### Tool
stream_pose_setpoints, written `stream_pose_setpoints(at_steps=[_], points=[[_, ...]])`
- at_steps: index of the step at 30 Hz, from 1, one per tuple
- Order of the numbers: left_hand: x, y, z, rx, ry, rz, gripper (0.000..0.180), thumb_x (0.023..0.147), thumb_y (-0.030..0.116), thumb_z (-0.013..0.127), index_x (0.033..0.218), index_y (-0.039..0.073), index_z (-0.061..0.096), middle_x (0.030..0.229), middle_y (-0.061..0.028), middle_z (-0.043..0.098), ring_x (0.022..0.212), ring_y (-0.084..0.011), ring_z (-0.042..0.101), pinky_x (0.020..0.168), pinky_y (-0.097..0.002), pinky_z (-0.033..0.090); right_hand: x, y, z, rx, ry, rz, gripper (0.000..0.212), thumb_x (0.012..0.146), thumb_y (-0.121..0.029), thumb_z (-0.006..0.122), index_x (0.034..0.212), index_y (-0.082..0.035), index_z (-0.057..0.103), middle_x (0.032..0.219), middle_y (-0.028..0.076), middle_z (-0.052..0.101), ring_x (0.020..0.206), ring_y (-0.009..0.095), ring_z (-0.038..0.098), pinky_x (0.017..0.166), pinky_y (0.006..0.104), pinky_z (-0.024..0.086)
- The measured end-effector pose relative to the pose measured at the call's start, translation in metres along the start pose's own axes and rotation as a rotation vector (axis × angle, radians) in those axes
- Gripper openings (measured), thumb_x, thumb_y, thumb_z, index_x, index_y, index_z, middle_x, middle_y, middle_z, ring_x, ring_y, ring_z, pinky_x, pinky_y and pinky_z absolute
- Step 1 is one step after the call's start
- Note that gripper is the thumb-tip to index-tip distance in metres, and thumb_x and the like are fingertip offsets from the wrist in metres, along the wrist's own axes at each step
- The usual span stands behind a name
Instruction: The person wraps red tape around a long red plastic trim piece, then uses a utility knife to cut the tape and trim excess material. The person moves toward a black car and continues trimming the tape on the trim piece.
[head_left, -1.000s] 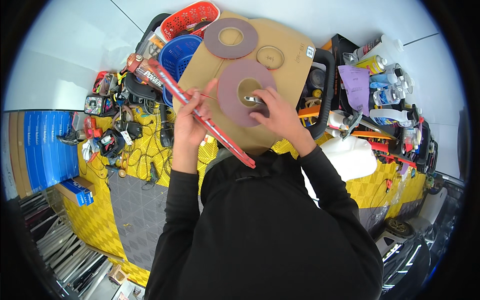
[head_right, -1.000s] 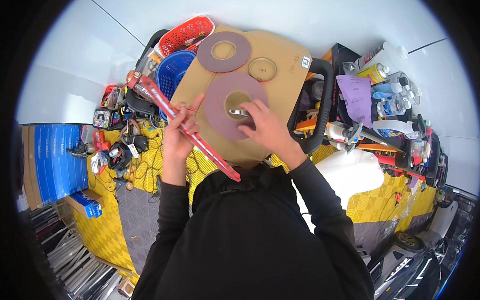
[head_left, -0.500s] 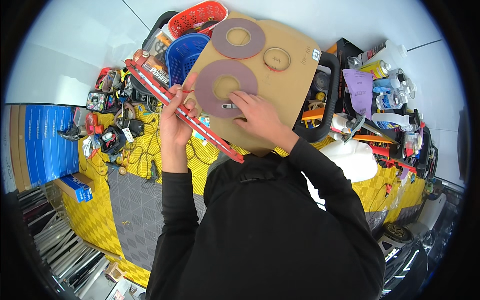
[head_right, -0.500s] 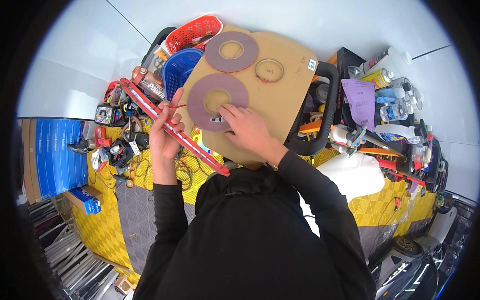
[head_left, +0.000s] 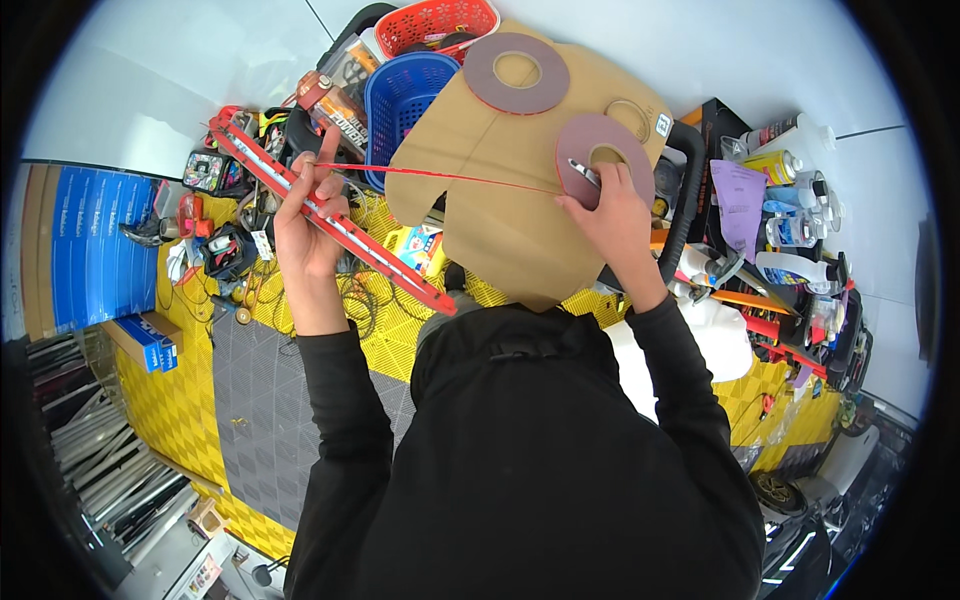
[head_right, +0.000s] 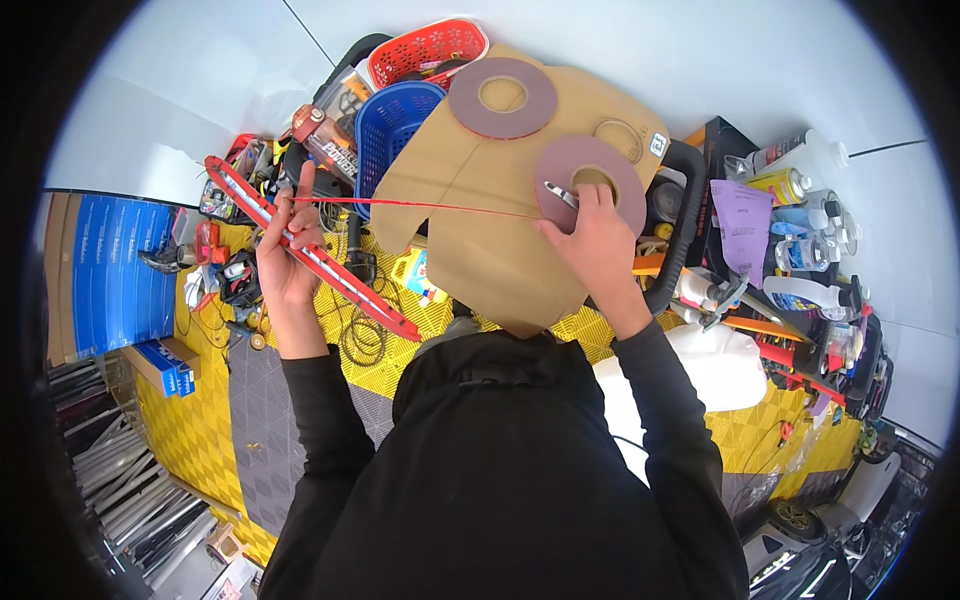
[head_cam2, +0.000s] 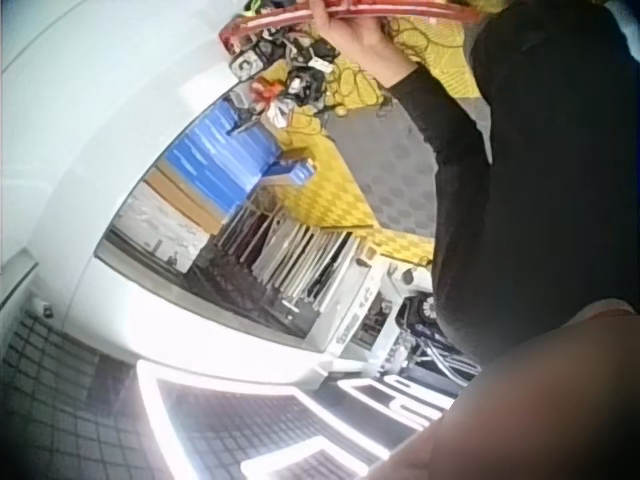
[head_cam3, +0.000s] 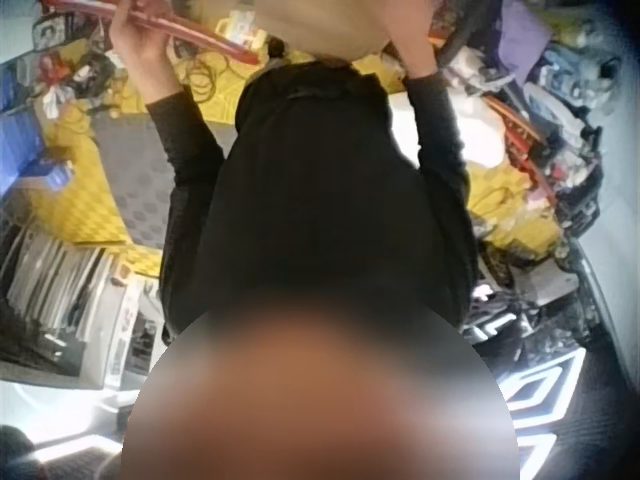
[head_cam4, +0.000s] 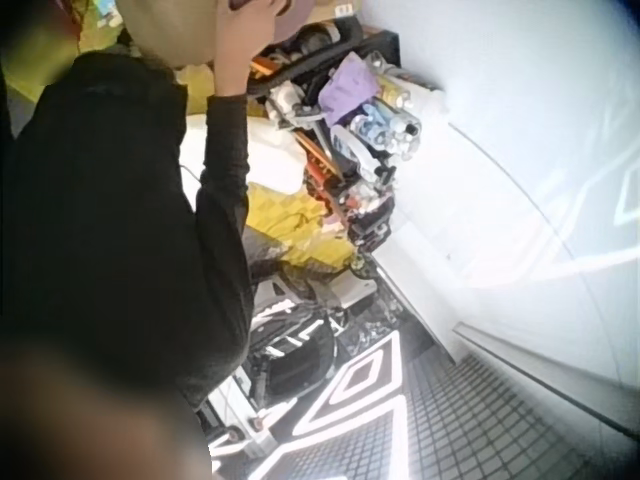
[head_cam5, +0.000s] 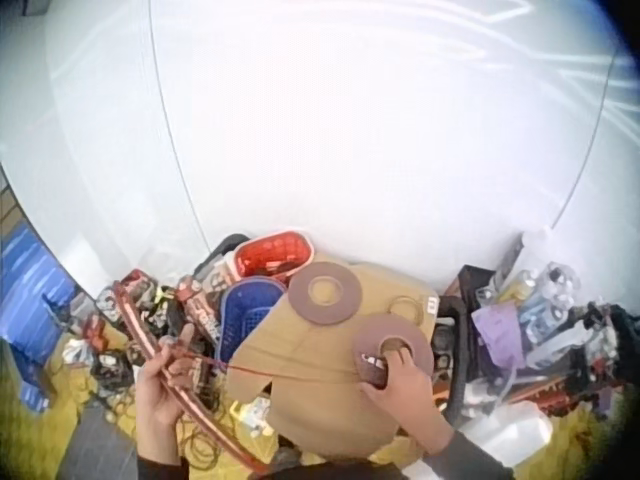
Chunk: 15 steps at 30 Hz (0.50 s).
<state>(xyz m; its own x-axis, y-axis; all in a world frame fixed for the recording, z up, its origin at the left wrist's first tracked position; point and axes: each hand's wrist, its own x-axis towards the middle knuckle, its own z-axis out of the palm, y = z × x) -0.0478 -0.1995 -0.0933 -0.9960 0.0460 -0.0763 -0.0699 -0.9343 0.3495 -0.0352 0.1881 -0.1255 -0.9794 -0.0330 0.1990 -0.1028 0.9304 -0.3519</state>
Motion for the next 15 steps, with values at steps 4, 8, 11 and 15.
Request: stream_pose_setpoints(at_steps=[4,8,11,15], points=[[0.000,0.000,0.004,-0.009,-0.045,-0.029,0.016,0.108,0.005,0.052,0.121,-0.001,0.057,0.160,-0.0191,0.043,0.081,-0.0127,0.054,0.058,-0.0219,0.052,0.003,0.001,0.017,-0.017,0.010,0.075,0.069,0.079,-0.044,0.086,0.125,-0.002,0.055,0.115,0.018,0.063,0.092,0.040,0.071,0.074,0.0483,0.059],[-0.001,0.014,0.003,0.049,-0.057,0.037,0.016,0.108,0.005,0.053,0.122,-0.001,0.057,0.156,-0.0203,0.048,0.079,-0.0110,0.051,0.057,-0.0209,0.051,0.001,-0.019,0.019,-0.017,-0.062,0.187,0.072,0.080,-0.042,0.085,0.130,-0.002,0.051,0.124,0.019,0.058,0.097,0.041,0.071,0.077,0.0486,0.060],[-0.006,0.029,0.008,0.014,-0.049,0.086,0.016,0.108,0.004,0.052,0.122,-0.002,0.056,0.155,-0.0193,0.050,0.079,-0.0108,0.051,0.059,-0.0221,0.052,-0.003,-0.012,0.023,-0.025,-0.102,0.202,0.070,0.081,-0.041,0.084,0.128,-0.002,0.052,0.128,0.019,0.054,0.097,0.041,0.070,0.076,0.0487,0.060],[-0.011,0.051,0.004,0.007,-0.062,0.130,0.013,0.108,0.003,0.052,0.120,0.000,0.054,0.149,-0.0166,0.054,0.080,-0.0114,0.050,0.060,-0.0227,0.051,-0.014,-0.015,0.017,-0.016,-0.099,0.157,0.067,0.080,-0.040,0.085,0.126,-0.002,0.053,0.124,0.018,0.055,0.095,0.039,0.070,0.074,0.0472,0.060]])
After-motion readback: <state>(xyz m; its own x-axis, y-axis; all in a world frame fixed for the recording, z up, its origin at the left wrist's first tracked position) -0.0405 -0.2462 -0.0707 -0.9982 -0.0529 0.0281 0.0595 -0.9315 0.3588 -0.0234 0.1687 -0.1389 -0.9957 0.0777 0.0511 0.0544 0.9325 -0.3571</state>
